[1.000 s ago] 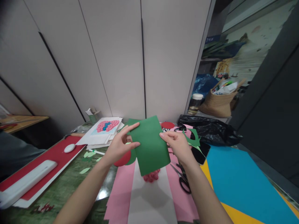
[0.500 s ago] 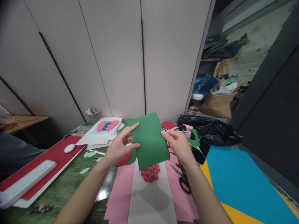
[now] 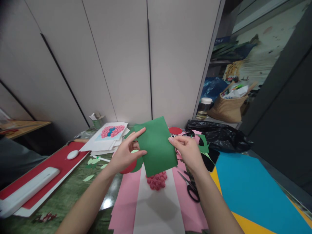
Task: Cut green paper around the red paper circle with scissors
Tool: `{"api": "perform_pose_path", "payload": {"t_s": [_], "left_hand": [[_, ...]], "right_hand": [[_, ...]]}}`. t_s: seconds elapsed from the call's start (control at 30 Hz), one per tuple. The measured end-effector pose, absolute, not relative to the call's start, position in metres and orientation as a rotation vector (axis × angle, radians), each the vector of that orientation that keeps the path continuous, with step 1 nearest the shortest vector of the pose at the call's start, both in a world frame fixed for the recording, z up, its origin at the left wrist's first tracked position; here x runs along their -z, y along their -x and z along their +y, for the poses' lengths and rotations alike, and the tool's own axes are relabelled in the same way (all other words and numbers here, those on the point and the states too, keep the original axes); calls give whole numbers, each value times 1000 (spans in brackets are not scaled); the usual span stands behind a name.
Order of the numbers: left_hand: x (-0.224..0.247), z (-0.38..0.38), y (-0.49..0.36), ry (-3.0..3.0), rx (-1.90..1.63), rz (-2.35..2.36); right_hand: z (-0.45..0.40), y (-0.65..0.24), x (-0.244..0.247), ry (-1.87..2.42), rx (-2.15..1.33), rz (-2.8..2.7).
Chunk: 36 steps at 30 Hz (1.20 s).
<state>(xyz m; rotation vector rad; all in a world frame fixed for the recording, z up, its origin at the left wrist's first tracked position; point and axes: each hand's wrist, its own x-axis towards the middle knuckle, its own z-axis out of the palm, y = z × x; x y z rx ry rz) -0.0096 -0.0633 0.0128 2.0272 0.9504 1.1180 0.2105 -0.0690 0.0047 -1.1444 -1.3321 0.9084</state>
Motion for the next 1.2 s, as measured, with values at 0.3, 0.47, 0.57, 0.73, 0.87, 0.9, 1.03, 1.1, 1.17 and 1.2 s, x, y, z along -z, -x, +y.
{"api": "perform_pose_path", "payload": {"t_s": [0.3, 0.47, 0.57, 0.73, 0.87, 0.9, 1.03, 1.1, 1.17, 1.2], "left_hand": [[-14, -64, 10, -1954, -1100, 987], [-13, -63, 10, -1925, -1097, 980], [-11, -62, 10, -1899, -1130, 951], [-9, -58, 10, -1993, -1191, 890], [-10, -59, 10, -2009, -1213, 915], [-10, -59, 10, -2005, -1213, 915], [-12, -60, 11, -1986, -1198, 908], [-12, -60, 12, -1990, -1186, 912], [-12, -60, 12, -1990, -1173, 916], [-12, -60, 12, -1988, -1165, 919]], "right_hand": [[-72, -213, -7, 1113, -1047, -1358], [-69, -214, -6, 1100, -988, -1412], [-68, -213, -5, 1120, -976, -1405], [-67, -210, -5, 1176, -942, -1351], [-67, -208, -5, 1219, -860, -1322], [-67, -208, -5, 1215, -857, -1326], [-67, -208, -5, 1157, -893, -1354], [-67, -209, -4, 1147, -888, -1355], [-67, -209, -3, 1145, -870, -1350], [-66, -209, -2, 1146, -859, -1348]]}}
